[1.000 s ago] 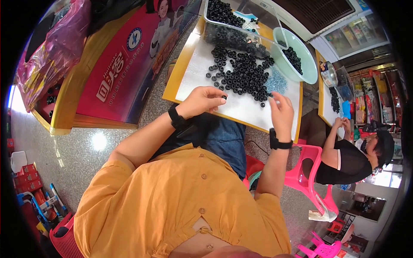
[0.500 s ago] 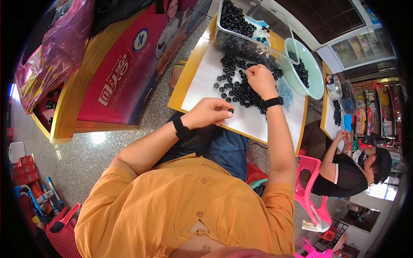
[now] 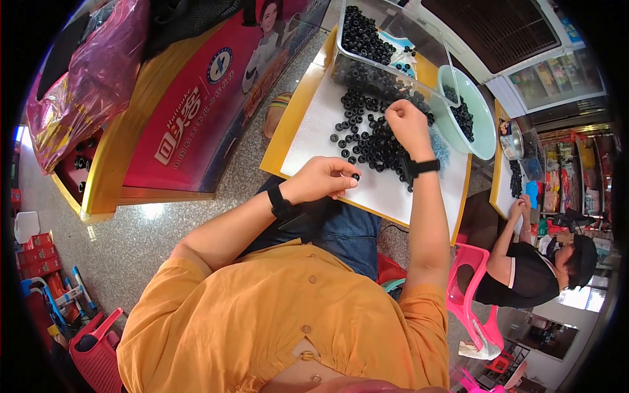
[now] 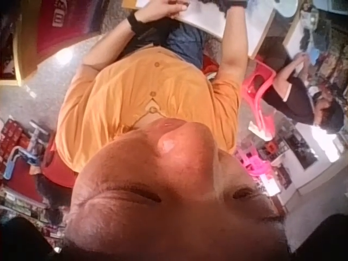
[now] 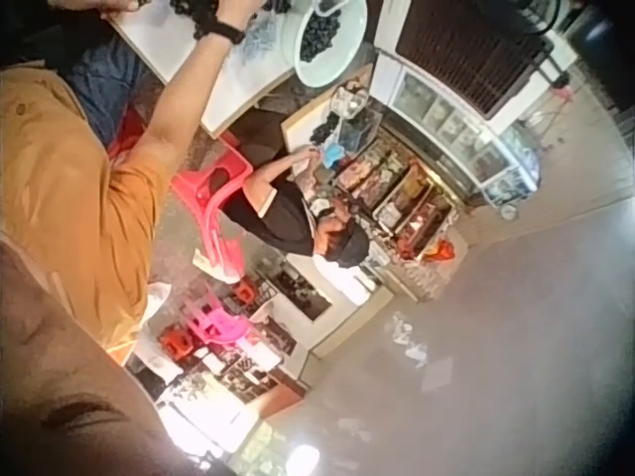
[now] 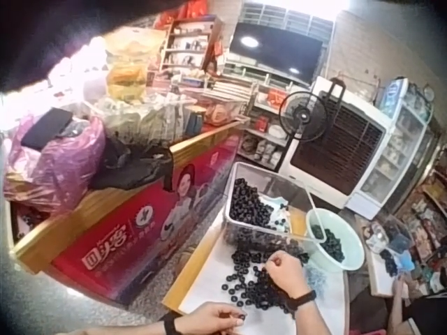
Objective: The person assembles small black rubber parts by picking them up from the table and inserting small pins into them by hand.
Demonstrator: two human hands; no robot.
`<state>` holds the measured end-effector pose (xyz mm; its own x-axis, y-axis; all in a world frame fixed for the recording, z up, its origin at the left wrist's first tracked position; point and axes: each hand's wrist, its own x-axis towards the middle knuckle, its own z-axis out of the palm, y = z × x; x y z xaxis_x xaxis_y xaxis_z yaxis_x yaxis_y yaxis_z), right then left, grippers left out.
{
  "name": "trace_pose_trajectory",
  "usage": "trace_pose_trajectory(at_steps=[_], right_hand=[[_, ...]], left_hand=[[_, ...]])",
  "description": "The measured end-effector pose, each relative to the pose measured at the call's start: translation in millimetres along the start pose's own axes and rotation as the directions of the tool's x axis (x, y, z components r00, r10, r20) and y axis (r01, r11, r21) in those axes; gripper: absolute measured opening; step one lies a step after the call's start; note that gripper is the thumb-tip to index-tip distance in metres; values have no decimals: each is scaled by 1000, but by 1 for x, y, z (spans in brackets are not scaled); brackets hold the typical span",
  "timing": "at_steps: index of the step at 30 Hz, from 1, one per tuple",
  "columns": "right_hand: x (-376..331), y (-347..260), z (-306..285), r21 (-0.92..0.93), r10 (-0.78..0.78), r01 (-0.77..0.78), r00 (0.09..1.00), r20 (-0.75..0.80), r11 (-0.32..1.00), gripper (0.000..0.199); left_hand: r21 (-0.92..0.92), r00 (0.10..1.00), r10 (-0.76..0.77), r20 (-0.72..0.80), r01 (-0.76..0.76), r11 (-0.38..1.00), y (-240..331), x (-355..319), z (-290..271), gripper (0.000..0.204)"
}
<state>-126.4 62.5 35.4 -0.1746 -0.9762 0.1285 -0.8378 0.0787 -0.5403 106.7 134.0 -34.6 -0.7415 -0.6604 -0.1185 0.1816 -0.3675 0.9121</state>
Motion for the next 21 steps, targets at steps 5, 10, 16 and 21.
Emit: trace_pose_trajectory(at_steps=[5, 10, 16, 21], right_hand=[[-62, -10, -21, 661, 92, -177, 983, 161, 730, 14], [-144, -15, -11, 803, 50, -99, 995, 85, 588, 20], [-193, -28, -1, 882, 53, -24, 999, -1, 472, 18], [-208, -28, 1, 855, 45, 30, 997, -62, 518, 19]], left_hand=[[-13, 1000, -6, -26, 6, 1000, -3, -2, -1, 27], [48, 998, 48, -49, -46, 998, 7, -9, 11, 26], [134, 984, 180, -3, -178, 975, 16, -23, 30, 26], [231, 943, 332, 30, -330, 915, 18, -30, 40, 27]])
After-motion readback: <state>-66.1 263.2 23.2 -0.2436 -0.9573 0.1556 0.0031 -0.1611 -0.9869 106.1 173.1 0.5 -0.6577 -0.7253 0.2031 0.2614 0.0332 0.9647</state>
